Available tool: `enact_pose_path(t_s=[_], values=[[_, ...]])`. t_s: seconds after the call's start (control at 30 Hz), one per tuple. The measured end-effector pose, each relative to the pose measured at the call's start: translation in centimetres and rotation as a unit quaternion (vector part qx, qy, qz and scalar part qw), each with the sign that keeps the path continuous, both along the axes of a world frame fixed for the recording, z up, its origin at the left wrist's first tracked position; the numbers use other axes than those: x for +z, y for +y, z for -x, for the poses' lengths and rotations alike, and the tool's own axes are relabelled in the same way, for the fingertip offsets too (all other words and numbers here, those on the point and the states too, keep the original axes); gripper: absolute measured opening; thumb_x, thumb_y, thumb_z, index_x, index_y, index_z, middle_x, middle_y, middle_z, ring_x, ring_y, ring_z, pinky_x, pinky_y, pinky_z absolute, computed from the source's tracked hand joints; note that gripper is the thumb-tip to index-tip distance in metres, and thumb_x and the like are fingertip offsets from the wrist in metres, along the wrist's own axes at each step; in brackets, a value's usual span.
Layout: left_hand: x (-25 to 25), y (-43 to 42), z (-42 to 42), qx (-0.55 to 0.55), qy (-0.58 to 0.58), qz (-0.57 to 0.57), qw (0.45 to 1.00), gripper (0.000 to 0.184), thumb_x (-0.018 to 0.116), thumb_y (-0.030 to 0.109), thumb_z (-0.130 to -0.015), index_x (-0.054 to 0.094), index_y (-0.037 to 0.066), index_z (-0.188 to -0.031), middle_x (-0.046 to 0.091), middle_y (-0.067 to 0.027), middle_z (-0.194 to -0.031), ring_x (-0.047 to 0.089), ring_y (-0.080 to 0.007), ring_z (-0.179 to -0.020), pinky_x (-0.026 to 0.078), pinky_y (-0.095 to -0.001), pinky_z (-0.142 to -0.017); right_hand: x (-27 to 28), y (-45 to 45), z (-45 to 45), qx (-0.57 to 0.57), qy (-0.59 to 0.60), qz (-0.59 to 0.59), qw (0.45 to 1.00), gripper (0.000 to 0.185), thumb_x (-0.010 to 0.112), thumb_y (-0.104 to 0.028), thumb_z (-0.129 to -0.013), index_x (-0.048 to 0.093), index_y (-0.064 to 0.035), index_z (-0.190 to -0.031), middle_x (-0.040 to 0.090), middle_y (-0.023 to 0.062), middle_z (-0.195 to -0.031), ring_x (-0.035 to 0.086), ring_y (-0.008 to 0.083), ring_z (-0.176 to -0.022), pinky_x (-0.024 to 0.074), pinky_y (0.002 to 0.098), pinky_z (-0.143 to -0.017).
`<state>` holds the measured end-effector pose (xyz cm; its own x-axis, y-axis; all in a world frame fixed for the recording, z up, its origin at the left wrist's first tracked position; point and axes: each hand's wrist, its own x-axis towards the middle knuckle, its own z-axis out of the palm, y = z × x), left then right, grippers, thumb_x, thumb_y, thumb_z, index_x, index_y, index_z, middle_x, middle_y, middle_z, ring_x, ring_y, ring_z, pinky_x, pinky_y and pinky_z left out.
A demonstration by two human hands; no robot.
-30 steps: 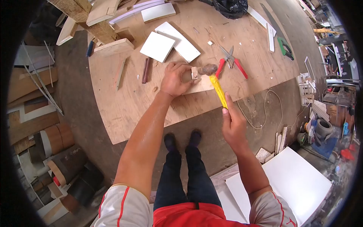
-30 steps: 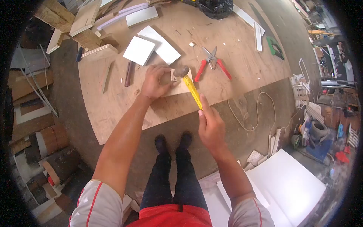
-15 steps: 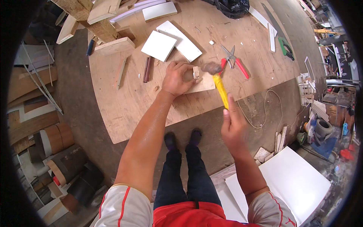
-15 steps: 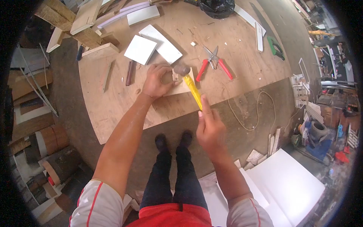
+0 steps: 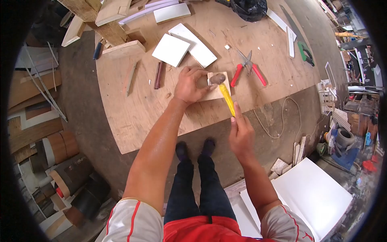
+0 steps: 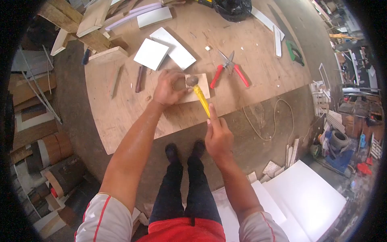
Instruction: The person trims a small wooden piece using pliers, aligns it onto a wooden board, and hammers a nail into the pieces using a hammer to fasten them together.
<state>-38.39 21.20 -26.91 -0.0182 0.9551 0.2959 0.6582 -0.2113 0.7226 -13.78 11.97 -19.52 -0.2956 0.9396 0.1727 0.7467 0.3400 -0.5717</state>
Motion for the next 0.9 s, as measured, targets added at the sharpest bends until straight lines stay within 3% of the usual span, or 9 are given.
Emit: enact_pose_path(t_s=[0.17,0.27,0.4,0.6,0.7,0.8,0.9], values=[[-0.9,0.3,0.1,0.004,0.002,-0.033,0.999,0.049,0.095,0.027,-0.071,0.078,0.007,-0.112,0.075,-0.0112,-0.119,0.062,-0.0350,-0.115,0.049,-0.0459,-0.106,0.5,-1.2,-0.4,-0.017,0.058,-0.085,0.995,0.058,0.062,-0.009,-0.105,0.049,-0.0121,-0.162,0.064,0.0182,-0.091,0.066,0.0407,-0.076,0.0546,0.0498,-0.068],[-0.5,-0.1,-0.2,0.000,-0.005,-0.003,1.000,0.049,0.095,0.024,-0.070,0.077,0.006,-0.112,0.075,-0.0122,-0.121,0.062,-0.0361,-0.116,0.049,-0.0462,-0.107,-1.5,-1.3,-0.1,-0.003,-0.027,0.022,0.999,0.057,0.061,-0.009,-0.105,0.050,-0.0093,-0.161,0.064,0.0196,-0.091,0.065,0.0396,-0.074,0.0541,0.0480,-0.068],[-0.5,0.1,0.0,0.001,-0.001,-0.007,1.000,0.051,0.095,0.019,-0.069,0.076,0.005,-0.114,0.073,-0.0140,-0.125,0.061,-0.0381,-0.119,0.048,-0.0470,-0.107,0.6,-0.9,-0.1,-0.030,0.061,0.005,0.998,0.054,0.060,-0.008,-0.107,0.050,-0.0059,-0.160,0.065,0.0223,-0.094,0.066,0.0409,-0.080,0.0540,0.0476,-0.072],[-0.6,0.1,1.4,-0.058,-0.005,-0.069,0.996,0.050,0.084,0.038,-0.083,0.077,0.003,-0.119,0.075,-0.0146,-0.118,0.062,-0.0373,-0.114,0.050,-0.0443,-0.103,0.7,-0.5,-1.2,-0.043,0.068,0.004,0.997,0.053,0.060,-0.009,-0.107,0.051,-0.0044,-0.159,0.064,0.0215,-0.093,0.066,0.0406,-0.081,0.0532,0.0474,-0.073],[-0.5,1.2,1.4,-0.047,-0.057,-0.028,0.997,0.046,0.076,0.039,-0.091,0.078,0.003,-0.118,0.076,-0.0152,-0.110,0.065,-0.0354,-0.106,0.051,-0.0432,-0.096,-0.1,-0.9,-1.5,-0.032,0.055,0.005,0.998,0.053,0.060,-0.009,-0.107,0.051,-0.0060,-0.159,0.064,0.0207,-0.092,0.065,0.0403,-0.080,0.0528,0.0474,-0.072],[1.6,2.0,0.7,-0.018,-0.135,0.114,0.984,0.039,0.076,0.039,-0.092,0.083,0.005,-0.108,0.077,-0.0145,-0.101,0.068,-0.0332,-0.096,0.052,-0.0420,-0.090,-0.8,-1.4,-1.4,-0.027,0.053,0.016,0.998,0.055,0.060,-0.009,-0.107,0.051,-0.0087,-0.160,0.063,0.0199,-0.092,0.065,0.0398,-0.078,0.0525,0.0471,-0.070],[2.1,2.2,0.1,0.013,-0.060,0.096,0.993,0.035,0.078,0.040,-0.090,0.086,0.007,-0.097,0.078,-0.0131,-0.095,0.068,-0.0316,-0.090,0.052,-0.0411,-0.087,-0.7,-1.6,-0.9,-0.025,0.047,0.024,0.998,0.056,0.061,-0.009,-0.106,0.051,-0.0107,-0.161,0.062,0.0192,-0.091,0.064,0.0390,-0.077,0.0525,0.0468,-0.069]])
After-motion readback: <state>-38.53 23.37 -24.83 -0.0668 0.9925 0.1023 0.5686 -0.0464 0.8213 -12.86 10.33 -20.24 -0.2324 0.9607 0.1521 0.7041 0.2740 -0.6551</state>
